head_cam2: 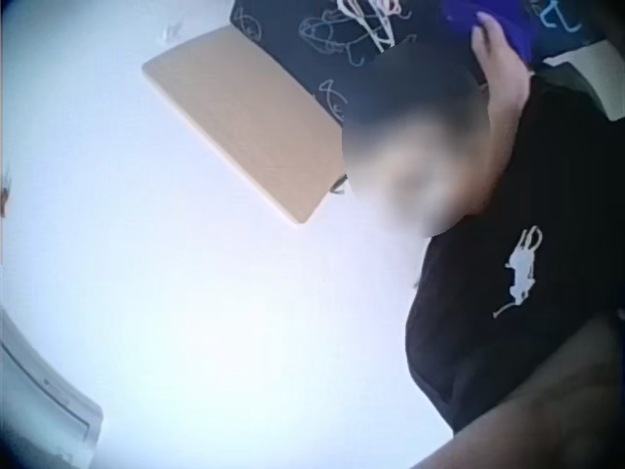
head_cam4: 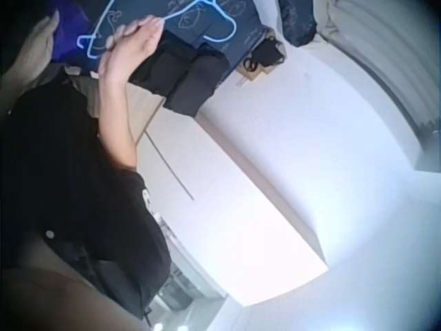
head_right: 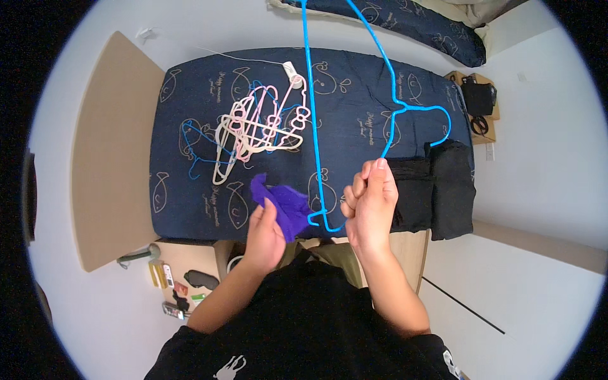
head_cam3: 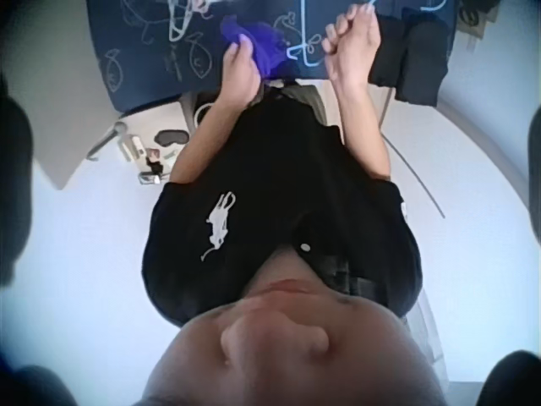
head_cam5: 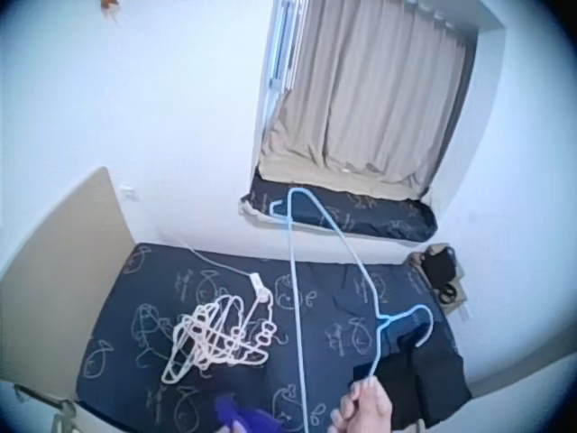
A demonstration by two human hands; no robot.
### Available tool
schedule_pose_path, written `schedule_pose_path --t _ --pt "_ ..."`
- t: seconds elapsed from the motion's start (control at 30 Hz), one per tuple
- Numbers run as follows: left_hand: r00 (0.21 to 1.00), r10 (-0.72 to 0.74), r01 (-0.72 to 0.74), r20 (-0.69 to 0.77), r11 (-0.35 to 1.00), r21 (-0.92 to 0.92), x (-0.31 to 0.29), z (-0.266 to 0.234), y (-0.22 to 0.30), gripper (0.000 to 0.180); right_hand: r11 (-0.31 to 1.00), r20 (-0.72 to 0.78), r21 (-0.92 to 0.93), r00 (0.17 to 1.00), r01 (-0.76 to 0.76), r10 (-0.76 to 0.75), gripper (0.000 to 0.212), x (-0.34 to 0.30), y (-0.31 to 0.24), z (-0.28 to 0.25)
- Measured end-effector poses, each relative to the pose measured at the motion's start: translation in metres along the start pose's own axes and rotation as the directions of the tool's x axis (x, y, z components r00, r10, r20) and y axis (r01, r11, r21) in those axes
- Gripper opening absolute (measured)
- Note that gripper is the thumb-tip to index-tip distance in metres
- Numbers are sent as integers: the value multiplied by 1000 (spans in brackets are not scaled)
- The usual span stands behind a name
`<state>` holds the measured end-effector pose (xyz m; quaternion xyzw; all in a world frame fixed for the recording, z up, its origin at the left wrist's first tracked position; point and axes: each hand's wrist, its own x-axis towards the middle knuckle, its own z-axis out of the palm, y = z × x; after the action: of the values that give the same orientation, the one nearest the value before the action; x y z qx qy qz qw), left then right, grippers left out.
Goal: The person sits on a bed and hangs several garments on plastic hangers. They place a purple sock on a blue hanger, then hang black shorts, a black polo shirt, and a black jacket, adjusting each item before setting it aside.
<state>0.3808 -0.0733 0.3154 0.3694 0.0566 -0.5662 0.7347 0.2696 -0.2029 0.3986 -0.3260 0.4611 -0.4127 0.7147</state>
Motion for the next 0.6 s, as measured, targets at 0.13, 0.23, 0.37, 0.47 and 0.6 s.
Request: schedule_pose_path --t 0.13,0.23,0.37,0.47,0.6 --pt "994 -86 83 75 996 32 -10 11 -17 18 995 -14 11 995 97 -97 34 1 19 28" --pt "984 103 -161 147 871 465 -6 5 -12 21 999 -11 -3 999 44 -44 34 -6 30 39" --pt "961 183 -275 207 691 668 -5 0 2 31 998 -7 55 999 -35 35 34 -5 31 37" --pt "945 207 -325 252 564 759 -9 16 8 38 999 -9 39 1000 -27 27 34 -7 21 30" --pt "921 232 -384 313 412 826 -8 24 -9 41 998 -37 57 999 36 -34 35 -3 7 17"
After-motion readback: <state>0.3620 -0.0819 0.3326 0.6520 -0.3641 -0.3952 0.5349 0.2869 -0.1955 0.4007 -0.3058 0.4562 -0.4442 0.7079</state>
